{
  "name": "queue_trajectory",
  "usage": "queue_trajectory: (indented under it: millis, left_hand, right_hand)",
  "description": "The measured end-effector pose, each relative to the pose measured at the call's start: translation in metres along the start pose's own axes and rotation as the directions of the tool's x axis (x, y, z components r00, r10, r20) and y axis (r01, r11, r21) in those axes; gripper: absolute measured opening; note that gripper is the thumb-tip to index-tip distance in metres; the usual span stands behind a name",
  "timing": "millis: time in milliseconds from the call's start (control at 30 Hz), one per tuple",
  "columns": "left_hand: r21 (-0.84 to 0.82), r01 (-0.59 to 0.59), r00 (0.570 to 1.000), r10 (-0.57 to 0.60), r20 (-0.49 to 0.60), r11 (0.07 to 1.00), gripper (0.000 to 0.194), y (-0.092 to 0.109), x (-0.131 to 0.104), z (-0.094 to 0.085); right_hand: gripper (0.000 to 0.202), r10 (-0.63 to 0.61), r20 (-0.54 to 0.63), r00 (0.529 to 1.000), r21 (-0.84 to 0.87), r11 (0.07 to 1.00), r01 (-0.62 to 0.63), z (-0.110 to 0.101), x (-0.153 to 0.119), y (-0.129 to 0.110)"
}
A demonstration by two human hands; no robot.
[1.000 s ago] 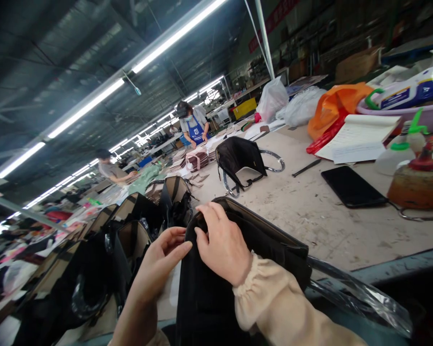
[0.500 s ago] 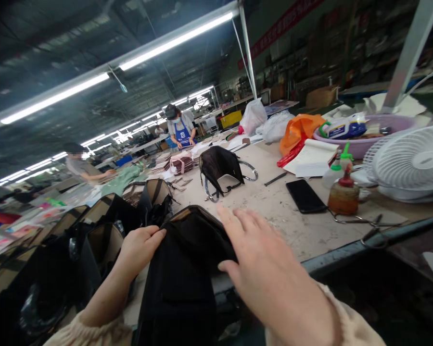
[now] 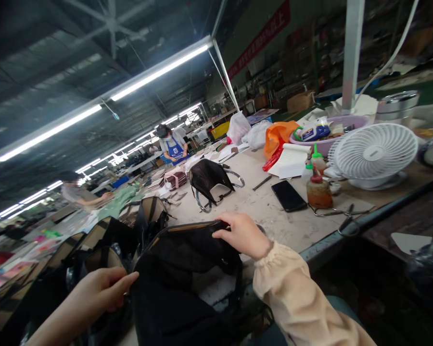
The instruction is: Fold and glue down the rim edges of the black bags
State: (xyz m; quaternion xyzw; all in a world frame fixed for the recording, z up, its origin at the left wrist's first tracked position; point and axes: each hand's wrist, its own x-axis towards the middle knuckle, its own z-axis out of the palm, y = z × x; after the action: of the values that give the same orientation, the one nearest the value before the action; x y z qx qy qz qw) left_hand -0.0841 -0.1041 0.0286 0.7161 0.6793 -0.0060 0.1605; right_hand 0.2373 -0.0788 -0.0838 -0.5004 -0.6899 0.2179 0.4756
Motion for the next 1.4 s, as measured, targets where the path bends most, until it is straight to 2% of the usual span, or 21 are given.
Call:
queue_trajectory:
  millis: [67, 100, 133, 200, 233, 267, 333, 433, 533, 633, 800, 1067, 1233, 1400]
  left_hand:
    - [0.174, -0.147, 0.975, 0.172, -0.142, 0.974, 0.045, 0.019, -0.002, -0.011]
    - [0.194, -0.243, 0.943, 0.278, -0.185, 0.951, 0.039, 0.031, 0.000, -0.014]
    - [0.204, -0.348, 0.895, 0.389, -0.219, 0.915, 0.034, 0.044, 0.004, -0.014]
    - [0.242, -0.534, 0.766, 0.585, -0.266, 0.810, 0.028, 0.070, 0.017, -0.007]
    - [0.271, -0.587, 0.711, 0.645, -0.279, 0.763, 0.028, 0.080, 0.025, -0.002]
    - [0.290, -0.622, 0.678, 0.685, -0.267, 0.727, 0.030, 0.089, 0.035, 0.004]
    - [0.295, -0.657, 0.650, 0.720, -0.243, 0.693, 0.030, 0.100, 0.053, 0.015]
    - [0.292, -0.680, 0.648, 0.738, -0.191, 0.673, 0.025, 0.104, 0.074, 0.026]
    - [0.252, -0.698, 0.662, 0.738, -0.127, 0.670, 0.018, 0.101, 0.087, 0.029]
    - [0.188, -0.721, 0.665, 0.742, -0.080, 0.667, 0.023, 0.098, 0.093, 0.031]
    - [0.186, -0.736, 0.653, 0.755, -0.060, 0.651, 0.026, 0.096, 0.098, 0.032]
    - [0.290, -0.652, 0.713, 0.697, -0.077, 0.700, 0.029, 0.096, 0.098, 0.035]
    - [0.282, -0.645, 0.721, 0.688, -0.083, 0.710, 0.027, 0.095, 0.097, 0.036]
    - [0.305, -0.632, 0.723, 0.684, -0.097, 0.712, 0.027, 0.094, 0.098, 0.037]
  right_hand:
    - [0.018, -0.019, 0.013, 1.000, 0.048, 0.999, 0.019, 0.005, 0.001, 0.001]
    - [0.018, -0.020, 0.014, 1.000, 0.062, 0.998, 0.019, 0.007, 0.001, 0.000]
    - [0.019, -0.016, 0.012, 1.000, 0.074, 0.997, 0.015, 0.008, 0.001, 0.000]
    - [0.021, -0.004, 0.006, 1.000, 0.098, 0.995, 0.003, 0.009, 0.001, -0.003]
    - [0.021, -0.001, 0.001, 1.000, 0.109, 0.994, 0.001, 0.008, 0.001, -0.004]
    - [0.021, -0.003, -0.006, 1.000, 0.119, 0.993, 0.004, 0.008, 0.001, -0.005]
    - [0.019, -0.013, -0.013, 1.000, 0.142, 0.990, 0.015, 0.007, 0.001, -0.007]
    - [0.018, -0.010, -0.007, 1.000, 0.165, 0.986, 0.011, 0.006, 0.002, -0.008]
    - [0.017, 0.003, -0.011, 1.000, 0.136, 0.991, -0.002, 0.009, 0.005, -0.008]
    - [0.013, -0.001, -0.033, 0.999, 0.097, 0.995, 0.004, 0.014, 0.009, -0.006]
    - [0.011, 0.007, -0.052, 0.999, 0.061, 0.998, -0.004, 0.023, 0.012, -0.005]
    - [0.017, -0.136, -0.091, 0.987, -0.103, 0.987, 0.126, 0.025, 0.012, -0.007]
    - [0.018, -0.197, -0.111, 0.974, -0.155, 0.972, 0.179, 0.028, 0.013, -0.008]
    - [0.022, -0.198, -0.112, 0.974, -0.201, 0.964, 0.173, 0.028, 0.012, -0.005]
